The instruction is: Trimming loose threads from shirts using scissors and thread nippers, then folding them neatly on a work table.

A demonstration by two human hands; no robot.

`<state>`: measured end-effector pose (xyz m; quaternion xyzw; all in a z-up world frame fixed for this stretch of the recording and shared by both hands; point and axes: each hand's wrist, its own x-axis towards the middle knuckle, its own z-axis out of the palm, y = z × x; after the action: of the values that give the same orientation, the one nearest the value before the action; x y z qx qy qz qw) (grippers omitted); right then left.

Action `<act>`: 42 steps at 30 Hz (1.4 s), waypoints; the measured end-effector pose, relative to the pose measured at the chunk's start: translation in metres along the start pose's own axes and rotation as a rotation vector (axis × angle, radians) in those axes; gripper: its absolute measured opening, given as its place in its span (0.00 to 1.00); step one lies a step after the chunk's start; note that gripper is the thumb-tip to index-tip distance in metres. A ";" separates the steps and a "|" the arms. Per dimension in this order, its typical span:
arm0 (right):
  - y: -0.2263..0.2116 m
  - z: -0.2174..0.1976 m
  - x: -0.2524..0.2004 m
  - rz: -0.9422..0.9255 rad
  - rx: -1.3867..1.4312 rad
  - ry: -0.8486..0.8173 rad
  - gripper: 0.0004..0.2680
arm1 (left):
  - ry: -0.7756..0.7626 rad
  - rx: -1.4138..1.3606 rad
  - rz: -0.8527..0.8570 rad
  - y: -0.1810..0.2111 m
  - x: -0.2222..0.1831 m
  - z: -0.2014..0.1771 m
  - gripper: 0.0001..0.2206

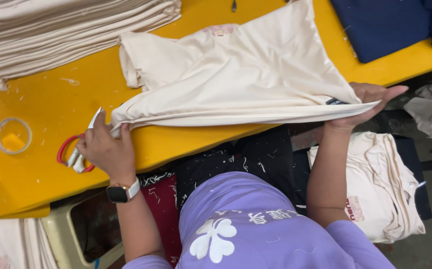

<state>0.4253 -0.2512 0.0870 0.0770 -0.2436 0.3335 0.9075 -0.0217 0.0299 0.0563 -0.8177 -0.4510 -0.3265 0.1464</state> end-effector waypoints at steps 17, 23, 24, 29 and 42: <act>-0.005 0.042 -0.017 -0.091 -0.079 0.670 0.41 | -0.351 -1.223 -0.055 -0.018 0.136 -0.010 0.19; 0.086 0.032 -0.066 0.310 -0.978 0.118 0.34 | -0.460 -0.802 -0.305 -0.004 0.090 -0.027 0.08; 0.104 0.025 -0.069 0.316 -0.978 0.117 0.34 | -0.460 -0.800 -0.311 -0.007 0.079 -0.028 0.08; 0.163 0.021 -0.078 0.287 -0.954 0.038 0.33 | -0.559 -0.158 -0.298 -0.028 0.027 -0.027 0.13; 0.169 0.025 -0.087 0.308 -0.885 0.126 0.29 | -0.461 -0.146 -0.299 0.007 0.017 -0.014 0.08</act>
<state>0.2494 -0.1794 0.0621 -0.3746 -0.3153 0.3326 0.8060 -0.0146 0.0300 0.0784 -0.8031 -0.5632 -0.1816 -0.0690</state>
